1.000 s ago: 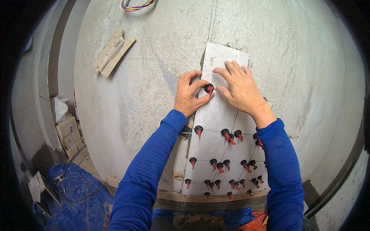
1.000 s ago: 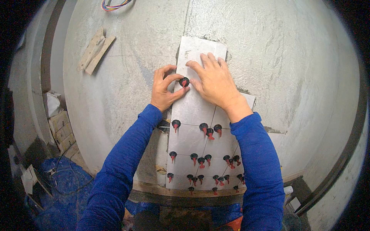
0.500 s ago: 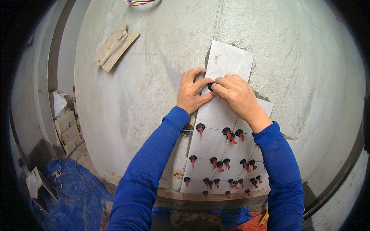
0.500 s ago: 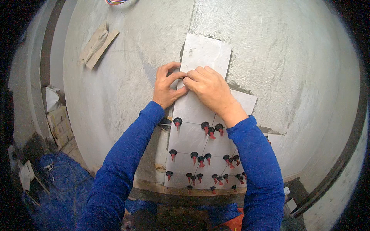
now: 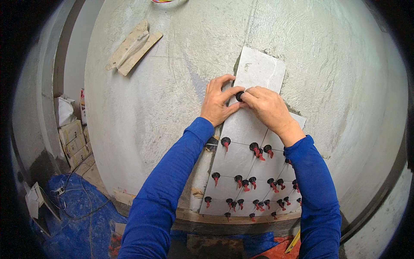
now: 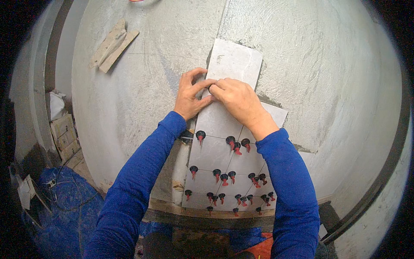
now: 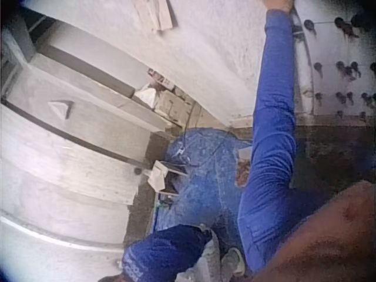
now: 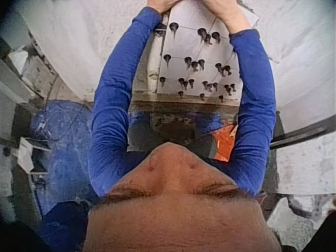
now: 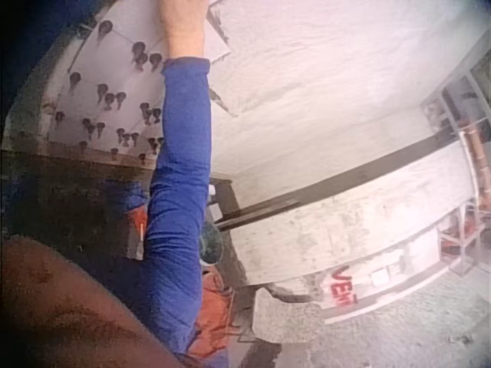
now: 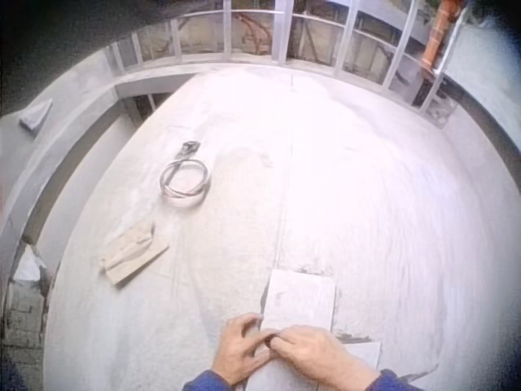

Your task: The person installs white ceramic tiles on a wall using tile leveling clips and a green rubber mallet. They place each tile, insert the leveling clips, and tap the tiles to align them with the existing row.

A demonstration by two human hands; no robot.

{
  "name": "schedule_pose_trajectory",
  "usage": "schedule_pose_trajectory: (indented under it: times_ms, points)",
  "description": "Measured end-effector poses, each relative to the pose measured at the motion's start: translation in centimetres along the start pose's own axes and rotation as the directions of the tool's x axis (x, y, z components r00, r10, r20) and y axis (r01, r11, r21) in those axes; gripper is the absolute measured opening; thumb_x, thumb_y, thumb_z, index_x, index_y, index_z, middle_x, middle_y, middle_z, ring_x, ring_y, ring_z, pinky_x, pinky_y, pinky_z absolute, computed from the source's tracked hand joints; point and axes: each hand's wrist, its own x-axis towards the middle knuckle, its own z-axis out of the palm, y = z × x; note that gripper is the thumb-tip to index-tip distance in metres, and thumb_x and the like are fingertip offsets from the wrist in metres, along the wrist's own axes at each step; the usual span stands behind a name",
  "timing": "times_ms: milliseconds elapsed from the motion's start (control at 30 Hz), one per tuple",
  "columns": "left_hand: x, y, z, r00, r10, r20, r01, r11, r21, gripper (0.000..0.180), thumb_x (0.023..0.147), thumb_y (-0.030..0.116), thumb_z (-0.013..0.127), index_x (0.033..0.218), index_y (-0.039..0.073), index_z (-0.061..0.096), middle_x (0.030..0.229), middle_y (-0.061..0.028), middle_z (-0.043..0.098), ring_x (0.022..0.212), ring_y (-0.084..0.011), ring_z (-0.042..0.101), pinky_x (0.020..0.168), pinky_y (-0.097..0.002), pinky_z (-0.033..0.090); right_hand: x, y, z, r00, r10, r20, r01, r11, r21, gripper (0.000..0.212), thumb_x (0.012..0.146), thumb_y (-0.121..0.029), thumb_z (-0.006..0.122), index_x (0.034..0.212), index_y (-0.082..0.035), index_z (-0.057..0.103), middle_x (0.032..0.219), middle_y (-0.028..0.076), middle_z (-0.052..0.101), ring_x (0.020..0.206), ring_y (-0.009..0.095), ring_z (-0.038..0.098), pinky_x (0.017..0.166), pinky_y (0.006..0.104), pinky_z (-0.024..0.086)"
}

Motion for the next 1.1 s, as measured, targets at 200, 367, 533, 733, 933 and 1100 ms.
schedule_pose_trajectory:
  times_ms: [200,367,533,733,933,1100]
  points:
    - [-0.02,-0.18,0.17,0.999,0.023,-0.040,-0.025,0.999,-0.037,0.042,0.068,0.017,0.092,0.107,0.018,0.077,0.133,-0.0075,0.057,0.123,-0.0303,0.053,0.106,-0.0437,0.045,0.25,0.24,0.06,0.999,-0.035,0.030,0.035,0.999,-0.022,0.009,0.084,-0.012,0.068,0.091,-0.008,0.063,0.085,0.006,0.063,0.083,0.025,0.069,0.071,0.0395,0.057]
    - [0.09,-0.14,0.15,0.999,0.023,-0.043,-0.026,0.998,-0.049,0.040,0.068,0.013,0.089,0.106,0.017,0.077,0.131,-0.0071,0.058,0.123,-0.0306,0.053,0.106,-0.0438,0.045,0.62,0.49,0.09,0.996,-0.070,0.051,0.071,0.997,-0.027,0.009,0.084,-0.012,0.068,0.091,-0.008,0.064,0.085,0.006,0.064,0.083,0.025,0.069,0.070,0.0396,0.057]
    - [0.11,0.05,0.08,0.999,-0.002,-0.037,-0.001,0.998,-0.057,0.039,0.067,0.013,0.089,0.104,0.016,0.077,0.131,-0.0072,0.058,0.123,-0.0306,0.053,0.107,-0.0436,0.045,0.69,0.41,0.08,0.996,-0.064,0.060,0.066,0.997,-0.027,0.009,0.084,-0.012,0.068,0.090,-0.008,0.064,0.086,0.006,0.065,0.083,0.025,0.070,0.070,0.0397,0.057]
    - [0.17,0.02,-0.02,1.000,-0.006,-0.026,0.004,0.998,-0.066,0.038,0.067,0.014,0.090,0.103,0.017,0.078,0.131,-0.0076,0.058,0.124,-0.0310,0.053,0.107,-0.0440,0.044,0.67,0.26,0.09,0.998,-0.046,0.052,0.047,0.999,-0.020,0.008,0.084,-0.011,0.068,0.090,-0.008,0.063,0.086,0.006,0.066,0.083,0.025,0.070,0.071,0.0395,0.057]
    - [0.27,0.13,-0.18,1.000,-0.023,-0.002,0.023,0.995,-0.097,0.036,0.068,0.013,0.089,0.103,0.017,0.080,0.132,-0.0072,0.057,0.125,-0.0315,0.051,0.109,-0.0443,0.043,0.71,0.27,0.16,0.997,-0.033,0.071,0.035,0.999,-0.018,0.007,0.084,-0.011,0.067,0.090,-0.008,0.063,0.086,0.006,0.066,0.083,0.025,0.070,0.071,0.0395,0.057]
    - [0.30,0.09,-0.40,1.000,-0.023,0.020,0.025,0.996,-0.086,0.036,0.069,0.013,0.087,0.103,0.017,0.079,0.133,-0.0074,0.057,0.125,-0.0315,0.050,0.109,-0.0438,0.043,0.88,0.31,0.14,0.995,-0.052,0.082,0.054,0.998,-0.026,0.007,0.085,-0.011,0.067,0.090,-0.008,0.063,0.086,0.006,0.066,0.082,0.025,0.069,0.071,0.0396,0.057]
